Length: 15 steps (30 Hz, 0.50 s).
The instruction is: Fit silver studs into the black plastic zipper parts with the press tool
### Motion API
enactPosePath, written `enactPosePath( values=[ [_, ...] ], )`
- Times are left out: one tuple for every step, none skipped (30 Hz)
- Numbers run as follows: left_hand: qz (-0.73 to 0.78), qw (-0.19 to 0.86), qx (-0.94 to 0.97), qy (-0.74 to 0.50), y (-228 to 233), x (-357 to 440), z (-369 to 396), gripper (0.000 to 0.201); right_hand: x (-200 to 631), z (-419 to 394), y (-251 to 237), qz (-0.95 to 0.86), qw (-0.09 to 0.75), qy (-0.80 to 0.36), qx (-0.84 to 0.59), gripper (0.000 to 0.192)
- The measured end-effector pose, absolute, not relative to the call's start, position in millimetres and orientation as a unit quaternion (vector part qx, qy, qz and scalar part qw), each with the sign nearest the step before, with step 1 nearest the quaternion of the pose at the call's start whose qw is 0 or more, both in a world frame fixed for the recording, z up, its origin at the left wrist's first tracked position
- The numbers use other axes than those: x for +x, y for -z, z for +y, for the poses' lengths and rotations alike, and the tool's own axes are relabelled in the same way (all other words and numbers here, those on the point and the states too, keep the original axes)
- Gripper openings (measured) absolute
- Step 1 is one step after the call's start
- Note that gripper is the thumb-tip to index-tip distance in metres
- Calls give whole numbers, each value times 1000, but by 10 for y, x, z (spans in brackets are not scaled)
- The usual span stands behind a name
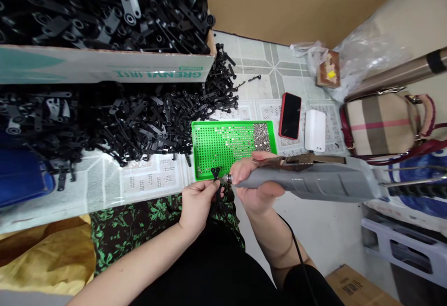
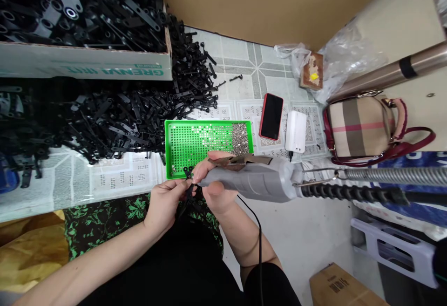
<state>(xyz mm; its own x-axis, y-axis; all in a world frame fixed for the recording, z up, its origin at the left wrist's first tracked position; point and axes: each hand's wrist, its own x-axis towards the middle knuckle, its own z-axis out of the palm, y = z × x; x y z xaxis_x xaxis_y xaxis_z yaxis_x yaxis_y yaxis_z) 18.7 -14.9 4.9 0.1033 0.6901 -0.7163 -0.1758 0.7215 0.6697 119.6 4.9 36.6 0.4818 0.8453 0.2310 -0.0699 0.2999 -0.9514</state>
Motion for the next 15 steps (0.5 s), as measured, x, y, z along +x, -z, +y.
enactPosePath(
  values=[
    [595,712,215,-305,-48,186,-150,24,1194,47,-367,-392,706,-328,-490,47],
    [594,712,216,-305,-46,185,-150,24,1193,43,-367,-392,705,-327,-492,48],
    [594,713,217,-304,-44,185,-151,24,1193,39,-366,-395,700,-325,-498,49],
    [593,713,218,-303,-43,184,-151,23,1193,34,-364,-398,693,-322,-507,49],
    [593,714,220,-302,-40,184,-151,23,1193,30,-361,-403,687,-320,-513,50],
    [592,714,221,-301,-38,183,-152,23,1191,27,-356,-408,683,-321,-513,49],
    [590,715,222,-301,-35,182,-153,24,1188,25,-351,-413,683,-325,-507,47],
    [589,716,224,-301,-31,180,-155,24,1184,24,-346,-416,687,-329,-496,45],
    [587,716,226,-302,-28,178,-157,25,1179,24,-340,-417,693,-334,-484,44],
    [586,717,228,-302,-25,175,-158,25,1173,24,-333,-417,698,-337,-475,43],
    [584,717,231,-303,-23,172,-160,26,1167,24,-326,-416,701,-340,-469,43],
    [584,716,233,-303,-24,170,-161,26,1163,24,-318,-415,703,-344,-464,44],
    [583,716,234,-304,-25,168,-161,26,1161,23,-311,-418,705,-347,-456,44],
    [583,716,234,-305,-28,167,-161,26,1162,20,-303,-423,707,-353,-444,44],
    [582,715,233,-308,-31,167,-161,26,1166,13,-296,-431,708,-360,-428,43]
  ],
)
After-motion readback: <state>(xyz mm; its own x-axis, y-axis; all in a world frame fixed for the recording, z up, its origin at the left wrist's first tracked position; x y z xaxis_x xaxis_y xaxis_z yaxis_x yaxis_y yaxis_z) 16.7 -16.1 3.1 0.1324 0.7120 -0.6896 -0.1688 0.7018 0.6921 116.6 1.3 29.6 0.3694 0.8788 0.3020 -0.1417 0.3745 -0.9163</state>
